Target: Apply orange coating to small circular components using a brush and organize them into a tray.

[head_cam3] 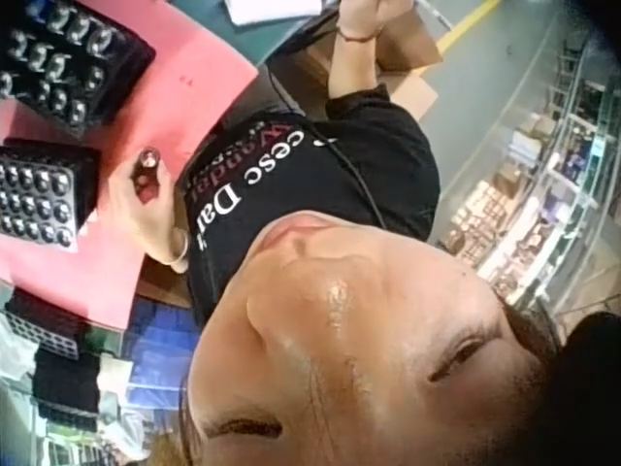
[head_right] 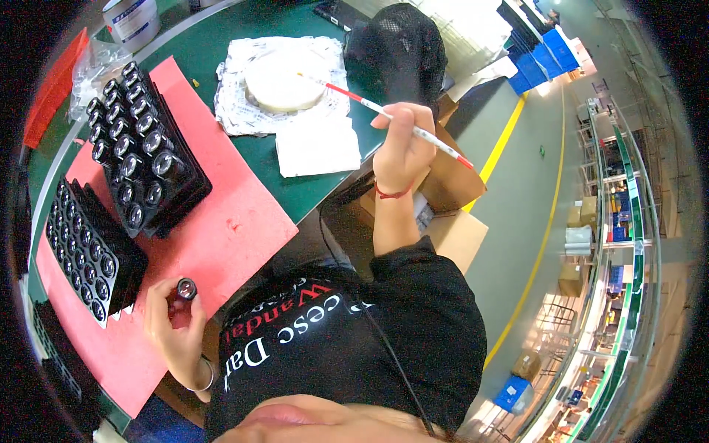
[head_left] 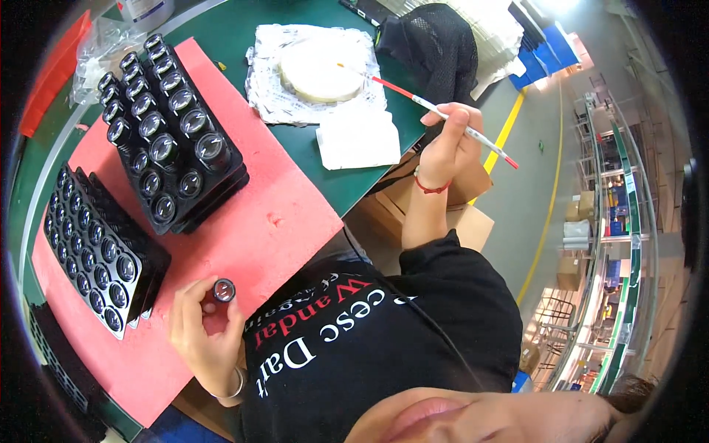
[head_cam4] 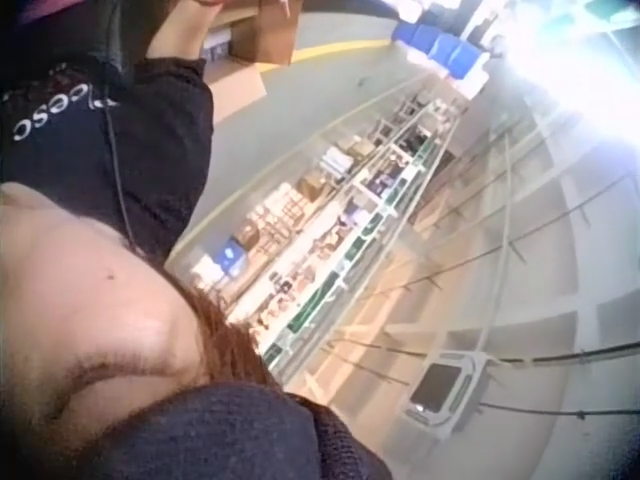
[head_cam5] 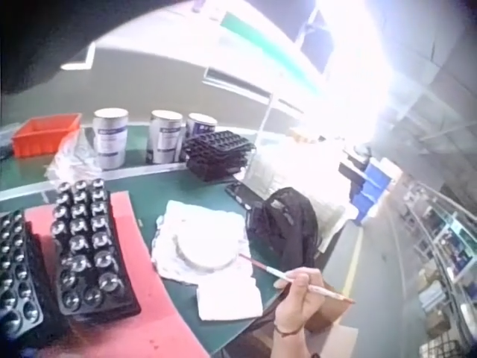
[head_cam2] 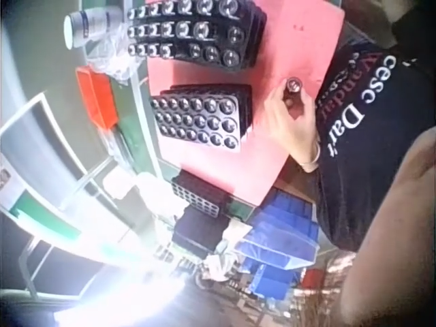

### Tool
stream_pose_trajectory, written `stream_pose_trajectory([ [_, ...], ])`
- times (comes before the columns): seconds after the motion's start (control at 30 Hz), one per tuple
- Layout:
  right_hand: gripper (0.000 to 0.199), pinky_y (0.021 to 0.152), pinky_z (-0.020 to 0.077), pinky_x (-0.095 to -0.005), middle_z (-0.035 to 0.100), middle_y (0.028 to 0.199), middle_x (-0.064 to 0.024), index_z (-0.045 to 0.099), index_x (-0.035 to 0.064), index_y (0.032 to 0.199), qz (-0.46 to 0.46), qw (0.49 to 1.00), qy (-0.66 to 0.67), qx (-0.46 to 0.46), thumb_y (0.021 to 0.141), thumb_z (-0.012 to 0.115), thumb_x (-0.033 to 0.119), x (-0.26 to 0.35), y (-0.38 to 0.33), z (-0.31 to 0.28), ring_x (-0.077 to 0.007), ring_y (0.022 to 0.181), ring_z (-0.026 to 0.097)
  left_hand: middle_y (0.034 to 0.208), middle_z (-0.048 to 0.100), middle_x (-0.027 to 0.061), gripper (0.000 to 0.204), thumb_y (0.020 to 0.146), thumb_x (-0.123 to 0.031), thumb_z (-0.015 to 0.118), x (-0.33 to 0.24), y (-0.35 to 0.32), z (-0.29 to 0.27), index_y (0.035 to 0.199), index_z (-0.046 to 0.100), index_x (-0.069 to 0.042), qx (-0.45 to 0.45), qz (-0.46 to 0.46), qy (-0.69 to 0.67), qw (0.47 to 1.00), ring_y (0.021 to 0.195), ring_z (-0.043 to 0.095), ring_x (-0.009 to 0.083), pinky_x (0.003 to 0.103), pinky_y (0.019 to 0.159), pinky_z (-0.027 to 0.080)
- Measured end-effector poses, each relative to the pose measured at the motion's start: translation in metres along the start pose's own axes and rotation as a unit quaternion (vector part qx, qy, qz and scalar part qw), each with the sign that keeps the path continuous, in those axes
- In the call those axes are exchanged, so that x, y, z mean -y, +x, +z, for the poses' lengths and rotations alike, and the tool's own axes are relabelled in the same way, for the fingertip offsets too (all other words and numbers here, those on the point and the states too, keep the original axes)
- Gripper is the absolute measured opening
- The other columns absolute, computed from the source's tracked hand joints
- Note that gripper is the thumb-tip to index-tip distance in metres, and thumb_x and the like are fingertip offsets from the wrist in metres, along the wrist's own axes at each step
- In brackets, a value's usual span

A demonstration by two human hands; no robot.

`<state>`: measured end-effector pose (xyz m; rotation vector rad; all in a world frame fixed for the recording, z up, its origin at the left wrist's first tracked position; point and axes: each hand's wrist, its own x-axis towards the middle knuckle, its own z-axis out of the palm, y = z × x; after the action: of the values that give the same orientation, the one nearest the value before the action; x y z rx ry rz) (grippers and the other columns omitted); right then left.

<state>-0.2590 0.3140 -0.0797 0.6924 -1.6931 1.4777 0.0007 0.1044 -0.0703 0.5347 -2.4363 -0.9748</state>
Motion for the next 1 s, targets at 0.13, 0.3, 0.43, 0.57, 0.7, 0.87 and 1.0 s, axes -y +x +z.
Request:
stream_pose_trajectory([
  [0.13,0.026,0.051,0.0374,-0.0200,0.051,0.059,-0.0055,0.049,0.0007,0.075,-0.005,0.999,-0.023,0.029,0.091,0.039,0.019,-0.001,-0.001,0.004,-0.0103,0.051,0.048,0.075,0.054,0.0087,0.030,0.056,0.005,0.060,0.003,-0.001,0.003,0.085,0.056,0.000,-0.003,0.009,0.003,1.000,0.056,0.048,0.0172,0.025,0.051,0.040],
  [0.3,0.028,0.049,0.0362,-0.0199,0.050,0.059,-0.0054,0.049,0.0007,0.074,0.018,0.998,-0.037,0.047,0.091,0.038,0.020,-0.002,-0.004,0.000,-0.0102,0.050,0.046,0.075,0.054,0.0094,0.028,0.057,0.004,0.062,0.007,-0.003,-0.001,0.084,0.055,0.000,-0.019,-0.003,-0.001,1.000,0.056,0.048,0.0172,0.026,0.051,0.040],
  [0.43,0.027,0.047,0.0343,-0.0212,0.048,0.057,-0.0052,0.049,0.0026,0.073,0.087,0.989,0.091,-0.081,0.090,0.040,0.022,-0.023,-0.012,-0.004,-0.0113,0.048,0.044,0.072,0.054,0.0085,0.025,0.059,0.003,0.063,-0.005,-0.002,0.002,0.083,0.055,-0.001,-0.048,0.021,-0.022,0.998,0.055,0.049,0.0161,0.025,0.052,0.040],
  [0.57,0.026,0.055,0.0323,-0.0237,0.051,0.059,-0.0015,0.052,0.0075,0.074,0.201,0.879,0.399,-0.163,0.089,0.043,0.027,-0.025,-0.024,-0.004,-0.0108,0.053,0.041,0.064,0.055,0.0050,0.022,0.063,-0.002,0.067,0.007,-0.010,0.000,0.083,0.056,-0.001,-0.059,-0.078,-0.046,0.994,0.052,0.049,0.0116,0.023,0.050,0.039],
  [0.7,0.028,0.056,0.0310,-0.0250,0.050,0.059,-0.0011,0.048,0.0094,0.075,0.253,0.772,0.580,-0.056,0.091,0.037,0.029,0.012,-0.049,0.016,-0.0107,0.052,0.038,0.065,0.058,0.0033,0.025,0.064,-0.006,0.070,0.005,-0.010,-0.006,0.086,0.058,-0.001,-0.086,-0.156,-0.090,0.980,0.050,0.049,0.0077,0.020,0.047,0.037],
  [0.87,0.028,0.052,0.0273,-0.0250,0.044,0.052,-0.0021,0.042,0.0095,0.079,0.174,0.798,0.567,0.110,0.092,0.032,0.032,0.058,-0.077,0.035,-0.0095,0.048,0.035,0.063,0.060,0.0035,0.027,0.064,-0.013,0.074,0.013,-0.010,-0.009,0.084,0.059,0.000,-0.092,-0.143,-0.118,0.978,0.046,0.050,0.0056,0.018,0.041,0.038],
  [1.0,0.029,0.046,0.0269,-0.0253,0.042,0.049,-0.0042,0.040,0.0080,0.079,0.148,0.808,0.551,0.150,0.092,0.031,0.032,0.058,-0.088,0.045,-0.0113,0.043,0.033,0.062,0.060,0.0043,0.026,0.064,-0.013,0.074,0.012,-0.012,-0.016,0.081,0.059,0.000,-0.099,-0.137,-0.115,0.979,0.046,0.053,0.0057,0.018,0.043,0.041],
])
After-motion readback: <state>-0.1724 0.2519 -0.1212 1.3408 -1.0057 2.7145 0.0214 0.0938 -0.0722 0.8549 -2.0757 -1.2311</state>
